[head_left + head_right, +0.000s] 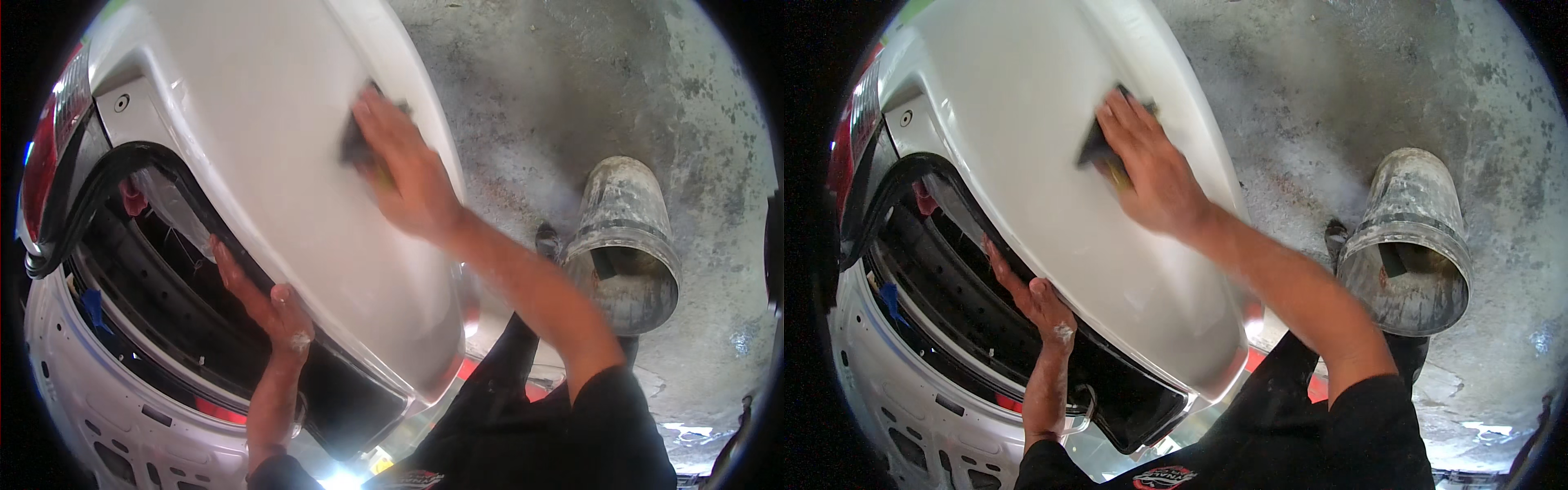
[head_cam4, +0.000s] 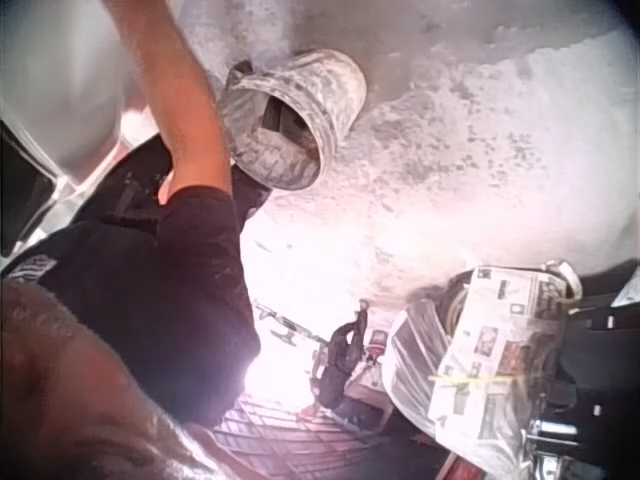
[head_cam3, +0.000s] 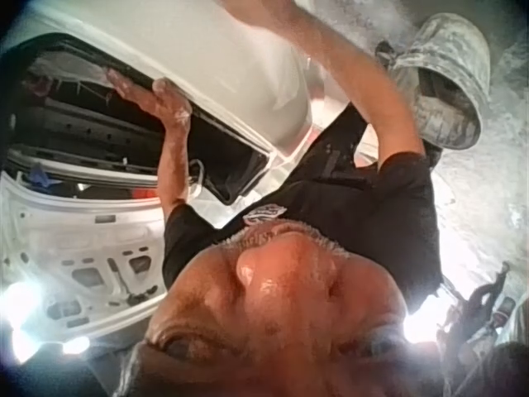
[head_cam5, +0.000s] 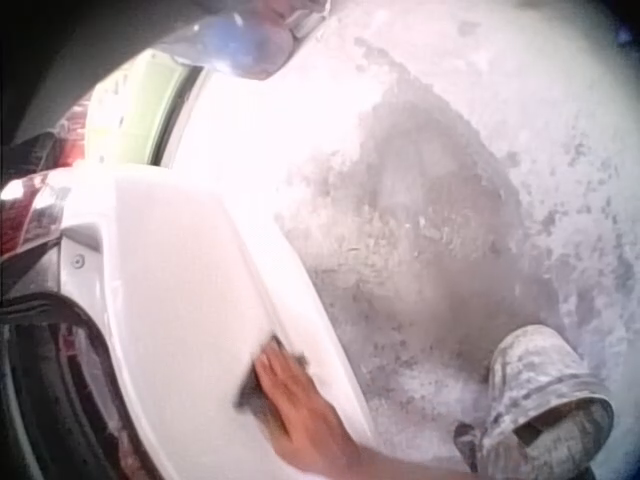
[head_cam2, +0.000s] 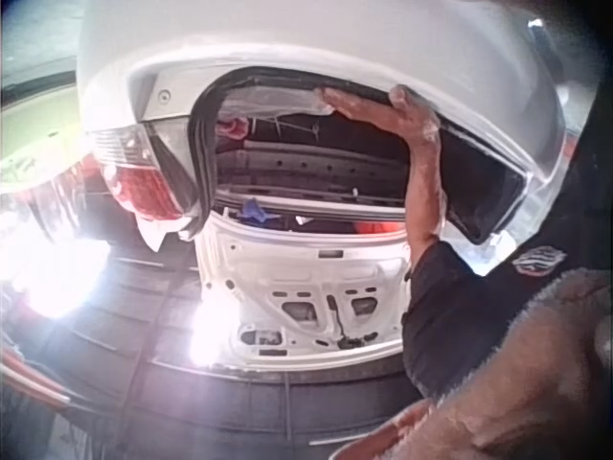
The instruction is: Wet sanding the exterior of a white car bumper using a sanding block and a bucket of water.
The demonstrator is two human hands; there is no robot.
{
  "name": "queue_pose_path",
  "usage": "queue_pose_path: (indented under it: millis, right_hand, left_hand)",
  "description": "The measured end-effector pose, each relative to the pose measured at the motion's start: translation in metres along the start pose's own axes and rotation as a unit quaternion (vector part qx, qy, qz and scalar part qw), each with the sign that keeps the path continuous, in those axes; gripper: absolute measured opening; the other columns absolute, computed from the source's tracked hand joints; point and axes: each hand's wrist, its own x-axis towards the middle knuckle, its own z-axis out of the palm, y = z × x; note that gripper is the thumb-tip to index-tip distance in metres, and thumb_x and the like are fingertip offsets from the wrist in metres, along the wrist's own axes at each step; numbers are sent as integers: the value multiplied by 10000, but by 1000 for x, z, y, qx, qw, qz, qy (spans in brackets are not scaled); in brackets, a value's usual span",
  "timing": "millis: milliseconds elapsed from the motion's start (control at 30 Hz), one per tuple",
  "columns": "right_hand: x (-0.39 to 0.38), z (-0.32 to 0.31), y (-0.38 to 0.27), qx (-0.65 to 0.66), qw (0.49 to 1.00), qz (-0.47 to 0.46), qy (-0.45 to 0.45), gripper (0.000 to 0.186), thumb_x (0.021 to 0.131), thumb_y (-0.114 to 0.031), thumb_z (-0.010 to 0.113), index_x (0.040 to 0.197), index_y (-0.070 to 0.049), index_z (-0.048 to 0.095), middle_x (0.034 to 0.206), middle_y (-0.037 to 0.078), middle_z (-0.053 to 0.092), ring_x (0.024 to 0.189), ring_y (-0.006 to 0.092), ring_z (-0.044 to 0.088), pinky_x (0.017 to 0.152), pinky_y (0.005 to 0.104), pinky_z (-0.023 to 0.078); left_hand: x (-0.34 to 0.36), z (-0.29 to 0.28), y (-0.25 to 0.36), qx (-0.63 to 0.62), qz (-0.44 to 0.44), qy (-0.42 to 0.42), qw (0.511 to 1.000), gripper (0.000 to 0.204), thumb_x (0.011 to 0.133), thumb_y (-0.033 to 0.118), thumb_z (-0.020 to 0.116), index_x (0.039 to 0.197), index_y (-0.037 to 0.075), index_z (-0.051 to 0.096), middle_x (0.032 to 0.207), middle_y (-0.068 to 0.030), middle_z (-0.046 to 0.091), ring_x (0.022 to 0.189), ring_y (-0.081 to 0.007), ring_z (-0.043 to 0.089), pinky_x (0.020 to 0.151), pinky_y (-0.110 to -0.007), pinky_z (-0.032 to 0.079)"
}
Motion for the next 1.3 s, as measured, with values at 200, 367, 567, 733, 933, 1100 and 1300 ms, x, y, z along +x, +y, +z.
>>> queue_pose_path:
  millis: [200,367,567,733,933,1100,1300]
  right_hand:
    - [149,8,35,-60,996,-56,36,371,1033,-252,574,1255,35,652,1293,248,664,1169,447,636,998,506,508]
    - [-111,-8,-4,-33,998,21,-50,804,833,-1,717,1581,9,422,1673,257,344,1573,438,292,1283,507,293]
    - [-206,-6,-14,-1,994,106,-14,813,827,79,677,1587,46,389,1676,281,319,1578,467,257,1294,510,267]
    - [15,-26,-17,36,994,87,-62,543,973,-216,666,1419,60,525,1535,275,493,1425,466,466,1188,524,407]
    - [-222,-4,-12,-15,995,103,-11,797,840,28,723,1573,39,411,1674,258,339,1562,429,317,1275,491,322]
    - [-306,-8,-28,-24,991,132,-17,853,843,-24,717,1609,37,345,1707,267,256,1581,436,267,1292,496,274]
    - [-109,-12,-21,63,993,104,1,652,990,-161,675,1570,5,427,1676,233,348,1567,402,307,1280,438,300]
  left_hand:
    - [-4,23,-2,-17,9,0,1000,848,1087,646,350,1672,44,224,1715,-198,250,1610,-353,180,1292,-549,154]
    - [0,-1,-1,5,13,-1,1000,843,1091,640,343,1677,48,208,1720,-194,233,1613,-340,178,1296,-534,158]
    - [-6,7,-1,9,13,-1,1000,830,1093,625,369,1679,57,216,1716,-188,238,1610,-335,184,1298,-527,161]
    - [-9,10,7,23,-1,27,999,885,1068,703,307,1664,51,276,1681,-217,304,1587,-350,243,1290,-521,183]
    - [-19,8,0,27,2,42,999,942,1044,757,283,1656,42,299,1668,-231,325,1567,-369,285,1275,-525,230]
    - [-19,12,5,14,-3,40,999,937,1046,749,313,1657,39,295,1669,-223,312,1557,-350,305,1270,-510,256]
    - [-22,17,1,-70,-15,61,996,774,1099,578,458,1634,29,350,1664,-194,347,1539,-314,330,1256,-420,267]
